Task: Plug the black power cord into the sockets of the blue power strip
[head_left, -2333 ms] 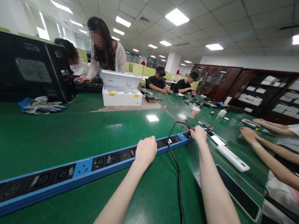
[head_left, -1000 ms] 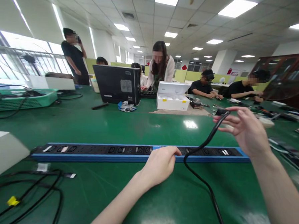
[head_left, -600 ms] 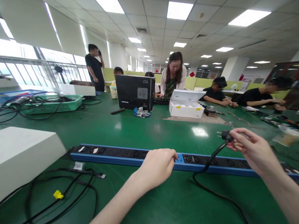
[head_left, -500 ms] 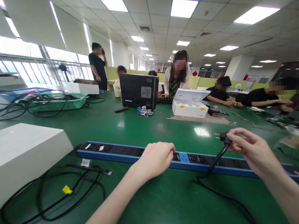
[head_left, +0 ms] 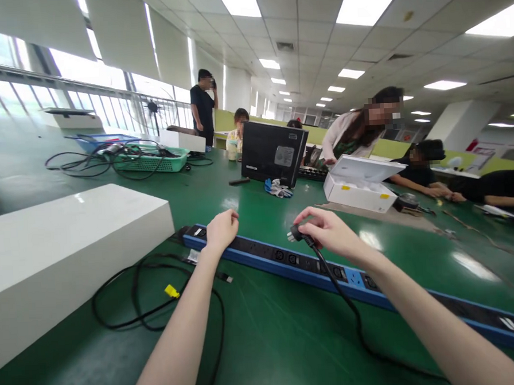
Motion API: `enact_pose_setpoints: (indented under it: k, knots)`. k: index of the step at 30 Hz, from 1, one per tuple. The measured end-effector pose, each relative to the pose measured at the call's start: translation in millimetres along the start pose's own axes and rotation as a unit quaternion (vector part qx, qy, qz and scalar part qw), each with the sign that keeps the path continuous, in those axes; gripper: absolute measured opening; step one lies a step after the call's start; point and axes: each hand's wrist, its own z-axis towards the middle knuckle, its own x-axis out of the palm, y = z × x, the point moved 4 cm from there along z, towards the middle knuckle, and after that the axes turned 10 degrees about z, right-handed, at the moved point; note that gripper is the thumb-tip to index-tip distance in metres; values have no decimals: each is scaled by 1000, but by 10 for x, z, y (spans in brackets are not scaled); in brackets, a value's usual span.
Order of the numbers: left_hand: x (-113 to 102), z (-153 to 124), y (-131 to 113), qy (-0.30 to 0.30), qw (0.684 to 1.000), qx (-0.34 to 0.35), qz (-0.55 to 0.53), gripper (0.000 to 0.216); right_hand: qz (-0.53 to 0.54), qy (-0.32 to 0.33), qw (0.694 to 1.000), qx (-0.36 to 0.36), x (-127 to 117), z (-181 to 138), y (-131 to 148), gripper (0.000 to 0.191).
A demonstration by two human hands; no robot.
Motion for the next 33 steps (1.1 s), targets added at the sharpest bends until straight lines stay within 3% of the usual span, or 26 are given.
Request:
enact_pose_setpoints:
  k: [6,11,19,22,27,33]
  knots:
    - [169,-30,192,-16,999,-33,-21,27,-111,65,992,-17,818,699,-44,18]
    - [145,-1,353,-35,997,-58,-23,28,-172,41,984,-21,1196,1063,-220,14]
    - [193,-11,339,-30,998,-57,-21,27,-191,-6,982,-1,1407,1265,-459,17]
    - [197,-7,327,-28,998,-60,-20,27,-203,-7,979,9,1470,1286,-437,18]
    - [181,-9,332,-21,997,-64,-21,27,-292,-67,954,-8,1598,1302,-317,21]
    - [154,-19,347,-15,997,-77,-21,27,-322,-72,944,-18,1770,1158,-332,19]
